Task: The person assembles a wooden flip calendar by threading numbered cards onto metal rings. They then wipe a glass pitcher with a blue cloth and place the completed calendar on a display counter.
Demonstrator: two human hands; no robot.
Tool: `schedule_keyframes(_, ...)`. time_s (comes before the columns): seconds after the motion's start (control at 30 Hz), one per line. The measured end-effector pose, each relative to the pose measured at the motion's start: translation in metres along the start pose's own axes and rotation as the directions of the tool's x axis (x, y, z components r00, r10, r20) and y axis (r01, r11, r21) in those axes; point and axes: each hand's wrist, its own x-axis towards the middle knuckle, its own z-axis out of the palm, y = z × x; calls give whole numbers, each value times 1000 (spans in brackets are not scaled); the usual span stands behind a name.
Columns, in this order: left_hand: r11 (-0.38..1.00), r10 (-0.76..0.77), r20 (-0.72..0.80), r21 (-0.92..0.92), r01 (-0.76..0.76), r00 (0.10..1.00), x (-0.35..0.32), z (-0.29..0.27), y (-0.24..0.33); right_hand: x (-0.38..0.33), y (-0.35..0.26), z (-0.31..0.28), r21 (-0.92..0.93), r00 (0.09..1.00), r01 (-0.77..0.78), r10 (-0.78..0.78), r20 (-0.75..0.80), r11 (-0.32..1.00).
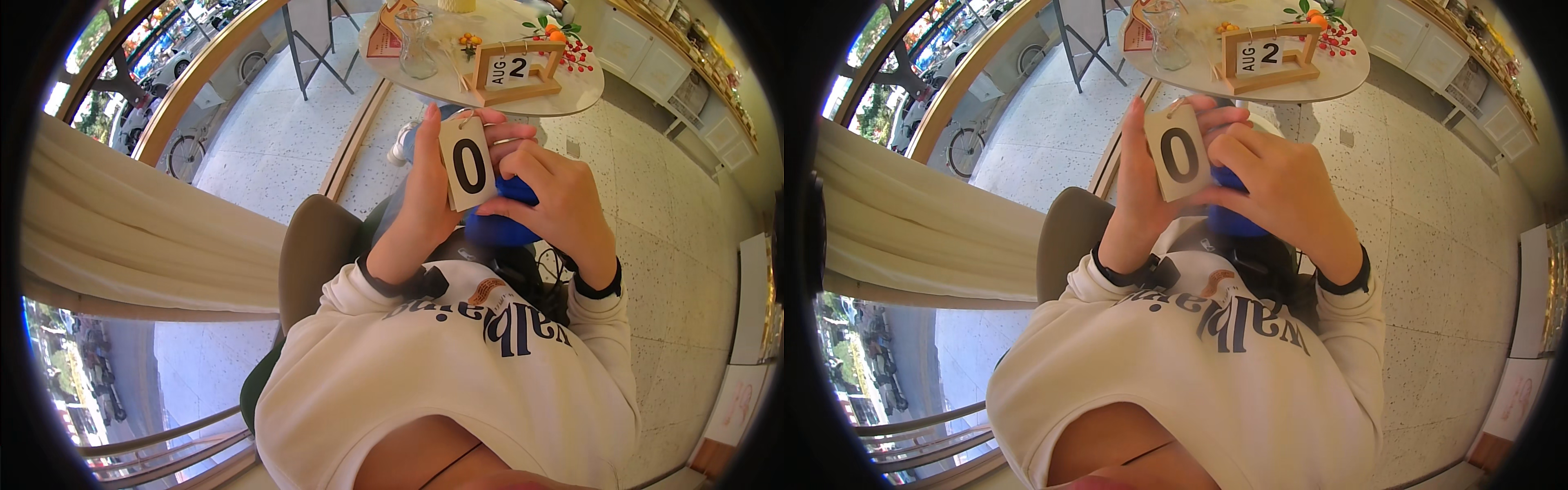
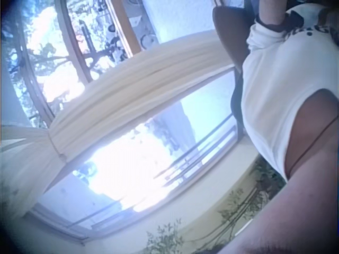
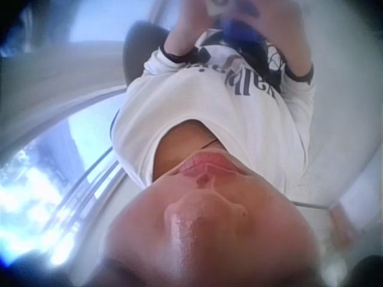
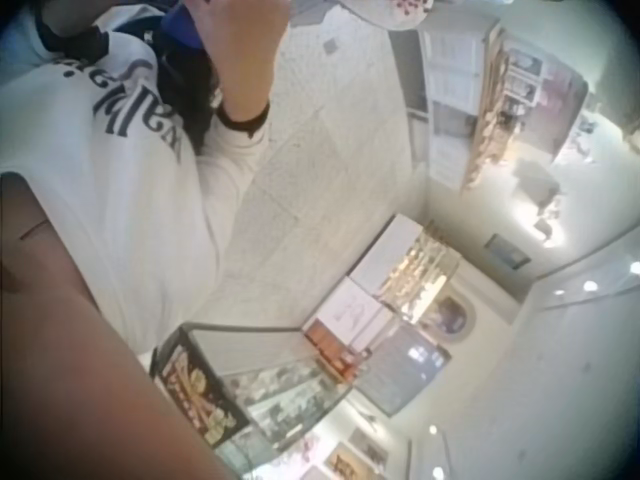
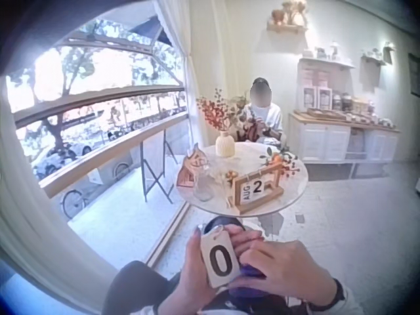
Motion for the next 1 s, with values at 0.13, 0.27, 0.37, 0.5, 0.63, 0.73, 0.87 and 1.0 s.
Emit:
schedule_keyframes(0.13, 1000, 21, -29, 21, -20, 999, 1, 1, 0, 0, 1, -6, 46, 999, -22, 24, -34, 999)
schedule_keyframes(0.27, 1000, 26, -23, -8, -26, 999, 1, -5, -1, -1, 2, -12, -6, 991, 21, -22, -130, 1000)
schedule_keyframes(0.37, 997, 9, -21, 79, -8, 1000, 1, -1, -2, -2, 5, -15, -41, 962, 70, -78, -261, 997)
schedule_keyframes(0.5, 986, -130, 67, 110, 122, 989, 3, -3, -3, -1, 7, -23, -32, 919, 7, -19, -394, 999)
schedule_keyframes(0.63, 944, -245, 201, 272, 186, 949, 2, -9, -2, -2, 16, -31, 64, 910, -124, 139, -391, 990)
schedule_keyframes(0.73, 915, -317, 216, 327, 237, 924, 3, -11, -3, -2, 31, -37, 172, 919, -233, 275, -284, 957)
schedule_keyframes(0.87, 884, -377, 237, 381, 271, 896, 3, -16, -9, -9, 59, -40, 335, 894, -369, 429, -127, 867)
schedule_keyframes(1.0, 848, -461, 305, 428, 313, 833, 3, -23, -16, -9, 69, -42, 411, 850, -489, 526, 26, 770)
